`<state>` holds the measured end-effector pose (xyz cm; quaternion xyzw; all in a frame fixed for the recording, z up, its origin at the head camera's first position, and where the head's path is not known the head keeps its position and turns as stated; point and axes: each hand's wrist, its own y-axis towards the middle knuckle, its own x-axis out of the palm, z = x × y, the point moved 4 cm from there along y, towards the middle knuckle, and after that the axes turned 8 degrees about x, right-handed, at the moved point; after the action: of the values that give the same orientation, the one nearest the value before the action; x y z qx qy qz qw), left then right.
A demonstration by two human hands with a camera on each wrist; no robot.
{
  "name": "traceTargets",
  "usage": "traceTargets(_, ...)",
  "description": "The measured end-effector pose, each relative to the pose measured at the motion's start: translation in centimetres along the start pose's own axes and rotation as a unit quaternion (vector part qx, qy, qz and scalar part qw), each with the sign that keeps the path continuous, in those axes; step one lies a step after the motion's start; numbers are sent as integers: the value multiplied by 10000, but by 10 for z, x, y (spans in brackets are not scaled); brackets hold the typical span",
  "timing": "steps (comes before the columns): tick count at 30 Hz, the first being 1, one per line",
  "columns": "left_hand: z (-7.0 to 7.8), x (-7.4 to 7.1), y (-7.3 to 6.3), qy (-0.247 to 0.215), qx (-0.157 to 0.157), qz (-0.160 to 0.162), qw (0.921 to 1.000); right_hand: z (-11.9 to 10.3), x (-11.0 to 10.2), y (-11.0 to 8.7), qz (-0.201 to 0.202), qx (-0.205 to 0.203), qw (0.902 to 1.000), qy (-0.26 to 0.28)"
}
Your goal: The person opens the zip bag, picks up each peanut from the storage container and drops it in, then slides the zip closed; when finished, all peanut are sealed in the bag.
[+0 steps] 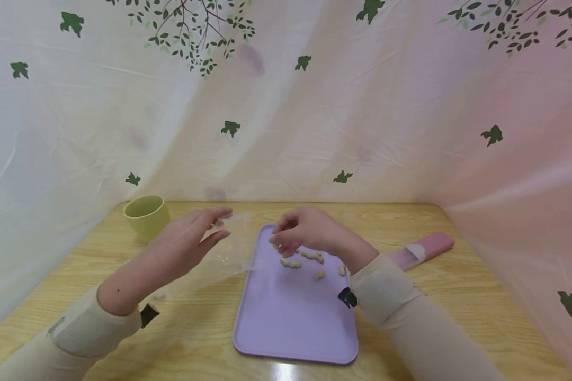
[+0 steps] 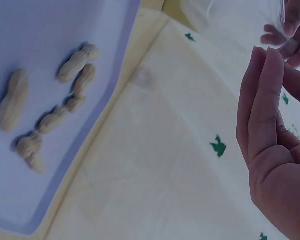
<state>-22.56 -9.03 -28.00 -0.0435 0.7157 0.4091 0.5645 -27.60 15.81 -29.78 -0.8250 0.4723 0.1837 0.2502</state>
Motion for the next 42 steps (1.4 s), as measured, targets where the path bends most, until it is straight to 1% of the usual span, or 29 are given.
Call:
traceTargets(4,0,0,0,-32,-101,-106,9999,-10,9,-1,-42,-169,9998,88)
traceTargets(8,0,1,0,-10,-56,-27,10000,-15,17,-1,-78,-250,9995,147)
traceTargets(12,0,1,-1,31,18,58,10000,-15,21,1,-121,-297,9993,208)
traceTargets(16,0,0,-1,9,-50,2,10000,-12,16,-1,5,-226,9994,254)
traceTargets(21,0,-1,0,43,-55,-67,10000,-5,-2,-3,332,-98,9990,284)
traceTargets(24,1,-2,0,70,-8,-64,10000,4,-16,-1,561,-27,9980,289)
traceTargets(28,0,-3,1,65,-10,-87,9999,24,-33,6,830,173,9959,304)
traceTargets(31,0,-2,1,68,2,-78,9999,40,-42,11,942,360,9945,272)
traceTargets(36,0,-1,0,84,61,-63,9999,64,-50,19,918,648,9930,371)
traceTargets(39,1,-1,0,83,63,-84,9999,73,-53,22,894,725,9923,458)
traceTargets(42,1,-1,0,68,44,-108,9999,78,-55,24,914,806,9916,426)
